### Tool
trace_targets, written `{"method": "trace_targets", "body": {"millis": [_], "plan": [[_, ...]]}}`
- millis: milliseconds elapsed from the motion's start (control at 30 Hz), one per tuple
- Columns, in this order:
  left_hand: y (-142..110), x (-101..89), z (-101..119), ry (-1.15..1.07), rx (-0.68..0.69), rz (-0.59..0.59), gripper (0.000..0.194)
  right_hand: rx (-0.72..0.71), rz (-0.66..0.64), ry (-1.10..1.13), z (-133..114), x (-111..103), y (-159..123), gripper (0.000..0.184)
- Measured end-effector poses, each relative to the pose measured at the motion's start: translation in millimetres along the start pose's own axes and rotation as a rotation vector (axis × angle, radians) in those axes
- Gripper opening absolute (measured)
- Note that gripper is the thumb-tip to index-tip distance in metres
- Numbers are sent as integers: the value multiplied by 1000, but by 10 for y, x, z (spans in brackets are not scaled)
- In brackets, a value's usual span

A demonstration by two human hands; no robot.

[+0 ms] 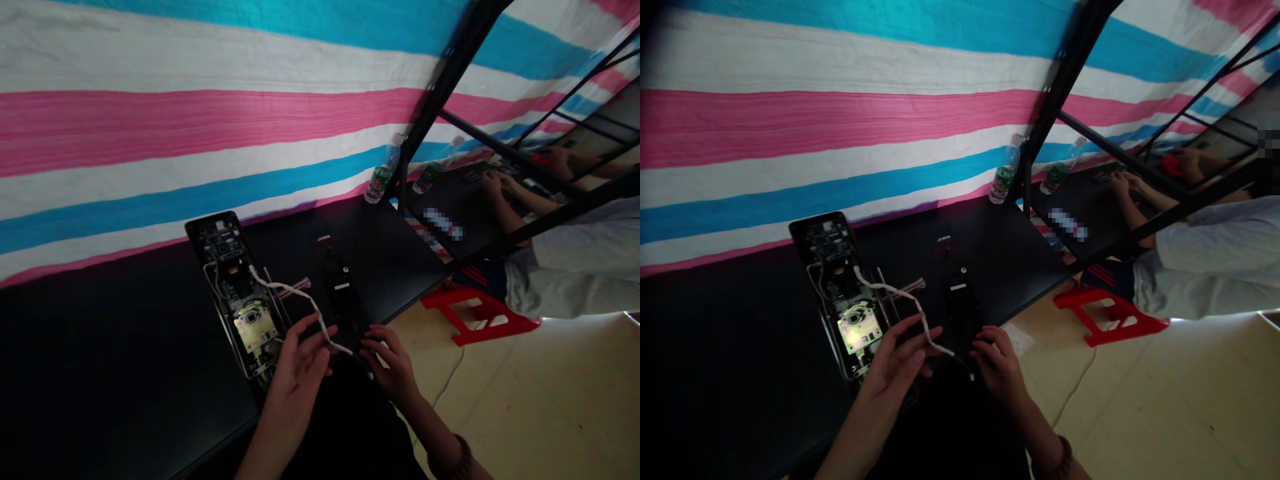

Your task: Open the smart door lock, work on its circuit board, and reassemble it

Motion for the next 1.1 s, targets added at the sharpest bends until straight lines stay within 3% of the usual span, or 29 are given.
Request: {"method": "trace_targets", "body": {"millis": [100, 200, 400, 733, 833, 1100], "plan": [[-38, 138, -309, -40, -13, 73, 50, 16, -1, 52, -75, -38, 104, 21], [-59, 257, -476, -64, -50, 125, 42, 36, 22, 83, -222, -46, 234, 15], [33, 402, -447, -217, -109, 122, 39, 32, -25, 129, -419, -44, 363, 13], [52, 440, -441, -328, -127, 168, 38, 44, -369, 55, -452, -247, 558, 17], [68, 459, -439, -364, -127, 172, 34, 24, -317, 50, -477, -235, 572, 11], [73, 481, -439, -385, -129, 202, 33, 8, -13, 14, -506, -21, 339, 8]]}}
Point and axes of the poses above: each hand's wrist, its own y-axis towards the middle knuckle, its own x-axis out of the palm, z = x × y, the point moved 2 cm from there along y, towards the middle knuckle, and after that the axes turned 8 degrees about -z, right-handed, at the moved point
